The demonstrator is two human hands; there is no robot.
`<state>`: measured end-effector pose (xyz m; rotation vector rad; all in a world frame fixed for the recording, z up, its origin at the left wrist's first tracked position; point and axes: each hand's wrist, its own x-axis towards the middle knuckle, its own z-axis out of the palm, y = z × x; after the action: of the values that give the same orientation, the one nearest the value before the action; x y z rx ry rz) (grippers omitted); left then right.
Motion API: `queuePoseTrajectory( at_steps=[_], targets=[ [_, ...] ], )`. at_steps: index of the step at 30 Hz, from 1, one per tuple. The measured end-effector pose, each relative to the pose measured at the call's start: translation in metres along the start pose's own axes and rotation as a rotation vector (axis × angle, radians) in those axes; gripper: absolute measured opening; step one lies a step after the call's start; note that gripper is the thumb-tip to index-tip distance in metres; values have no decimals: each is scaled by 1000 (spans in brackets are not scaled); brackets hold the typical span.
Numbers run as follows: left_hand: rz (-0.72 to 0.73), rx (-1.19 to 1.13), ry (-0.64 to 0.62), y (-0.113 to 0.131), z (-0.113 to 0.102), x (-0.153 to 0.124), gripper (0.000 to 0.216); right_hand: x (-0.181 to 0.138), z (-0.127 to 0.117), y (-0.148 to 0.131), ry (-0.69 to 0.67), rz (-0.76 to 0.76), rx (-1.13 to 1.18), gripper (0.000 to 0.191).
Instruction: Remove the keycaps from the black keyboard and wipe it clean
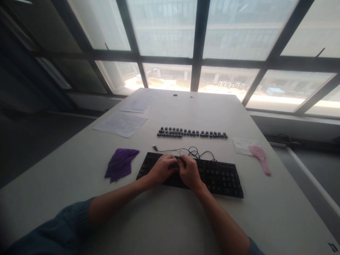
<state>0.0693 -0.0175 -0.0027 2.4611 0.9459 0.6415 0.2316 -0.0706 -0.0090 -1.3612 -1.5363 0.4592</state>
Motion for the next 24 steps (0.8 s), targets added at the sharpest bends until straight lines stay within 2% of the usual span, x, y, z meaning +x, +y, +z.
queuePoseTrajectory(
  at_steps=[6, 14, 20, 24],
  targets=[
    [19, 32, -46, 7, -2, 7, 1, -1, -1, -2, 23, -43, -22, 21],
    [78, -18, 0, 10, 6, 2, 12, 0, -2, -4, 34, -87, 36, 22],
    [69, 51, 14, 15, 4, 1, 4, -1, -3, -3, 88, -12, 78, 21],
    [75, -18, 39, 15, 4, 1, 5, 0, -2, -2, 104, 1, 83, 21]
  ],
)
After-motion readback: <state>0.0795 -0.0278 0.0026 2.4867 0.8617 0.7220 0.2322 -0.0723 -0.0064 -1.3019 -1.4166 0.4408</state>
